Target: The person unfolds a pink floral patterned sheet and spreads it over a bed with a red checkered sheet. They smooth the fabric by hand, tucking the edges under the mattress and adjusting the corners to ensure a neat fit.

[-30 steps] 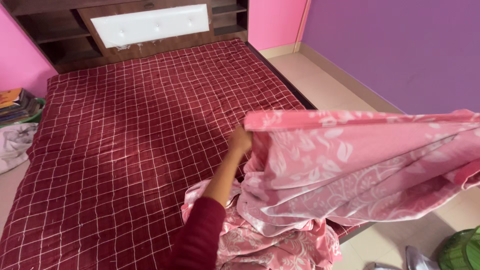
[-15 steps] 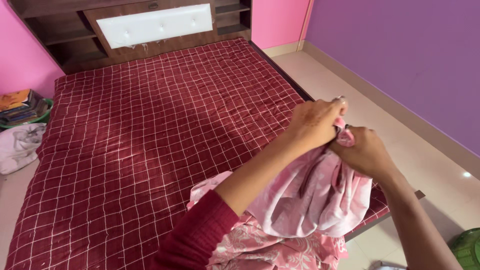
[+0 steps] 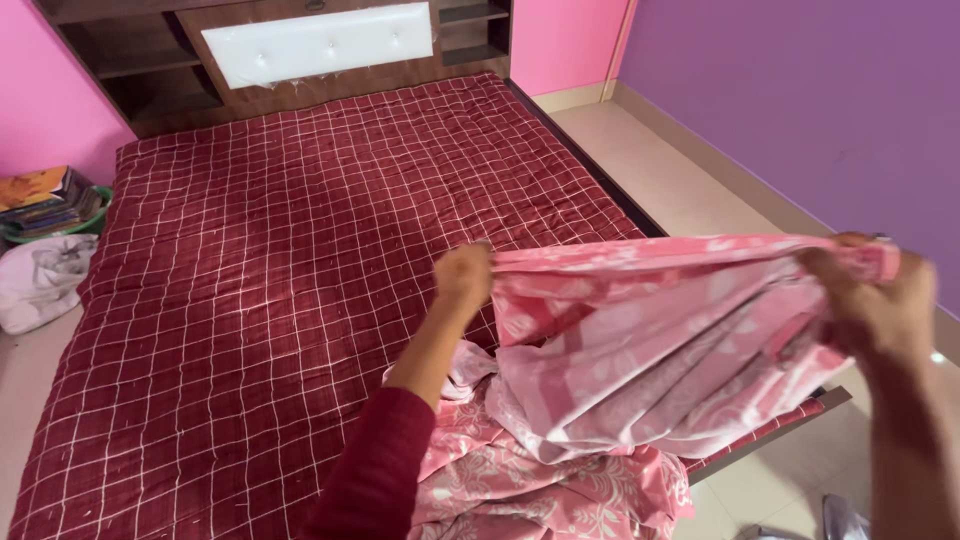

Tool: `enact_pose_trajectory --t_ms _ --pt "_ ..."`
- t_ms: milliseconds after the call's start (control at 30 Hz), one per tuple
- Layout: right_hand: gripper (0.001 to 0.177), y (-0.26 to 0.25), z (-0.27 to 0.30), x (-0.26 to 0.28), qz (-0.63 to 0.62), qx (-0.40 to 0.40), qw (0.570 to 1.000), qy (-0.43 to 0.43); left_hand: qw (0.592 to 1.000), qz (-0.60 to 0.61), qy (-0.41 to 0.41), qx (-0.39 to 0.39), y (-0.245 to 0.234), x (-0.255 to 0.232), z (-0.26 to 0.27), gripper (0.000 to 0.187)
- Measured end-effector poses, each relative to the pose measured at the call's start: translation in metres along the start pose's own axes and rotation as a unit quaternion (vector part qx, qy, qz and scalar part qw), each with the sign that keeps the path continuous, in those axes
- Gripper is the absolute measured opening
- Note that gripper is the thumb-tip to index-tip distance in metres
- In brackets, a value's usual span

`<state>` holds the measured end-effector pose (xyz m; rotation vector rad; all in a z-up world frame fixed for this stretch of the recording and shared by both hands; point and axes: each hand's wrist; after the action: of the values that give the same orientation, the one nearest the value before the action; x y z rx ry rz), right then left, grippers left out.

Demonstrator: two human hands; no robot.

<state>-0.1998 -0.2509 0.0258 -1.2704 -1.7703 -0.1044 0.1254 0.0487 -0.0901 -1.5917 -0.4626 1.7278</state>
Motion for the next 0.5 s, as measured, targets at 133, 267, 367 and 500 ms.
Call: enact_pose_trajectory --t_ms 133,267,367,500 --pt "0.022 -0.028 -0.016 -0.04 -0.127 -0.027 0.99 0.045 0.978 -0.174 -0.038 -0.106 -0.04 0.044 -0.02 0.023" --pt "0.026 -0.027 -0.018 -0.047 -0.004 0.029 0.998 0.056 0.996 0.074 -0.036 0.025 -0.054 0.038 -0.026 0.03" --pt "0.036 -0.006 -0.008 -0.027 -0.044 0.075 0.996 0.035 0.99 0.087 0.105 0.023 -0.039 0.005 -0.015 0.034" --pt "0.061 0.059 -0.002 0.013 -0.05 0.168 0.984 -0.038 0.957 0.149 0.248 0.025 0.001 -0.075 0.027 0.029"
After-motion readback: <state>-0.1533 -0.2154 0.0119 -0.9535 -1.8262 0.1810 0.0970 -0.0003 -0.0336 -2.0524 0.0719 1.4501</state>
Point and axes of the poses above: each hand's wrist, its own z-axis away from the middle knuckle, its own y-axis out of the palm, x = y × z, and after that the axes turned 12 degrees about -y, right-handed
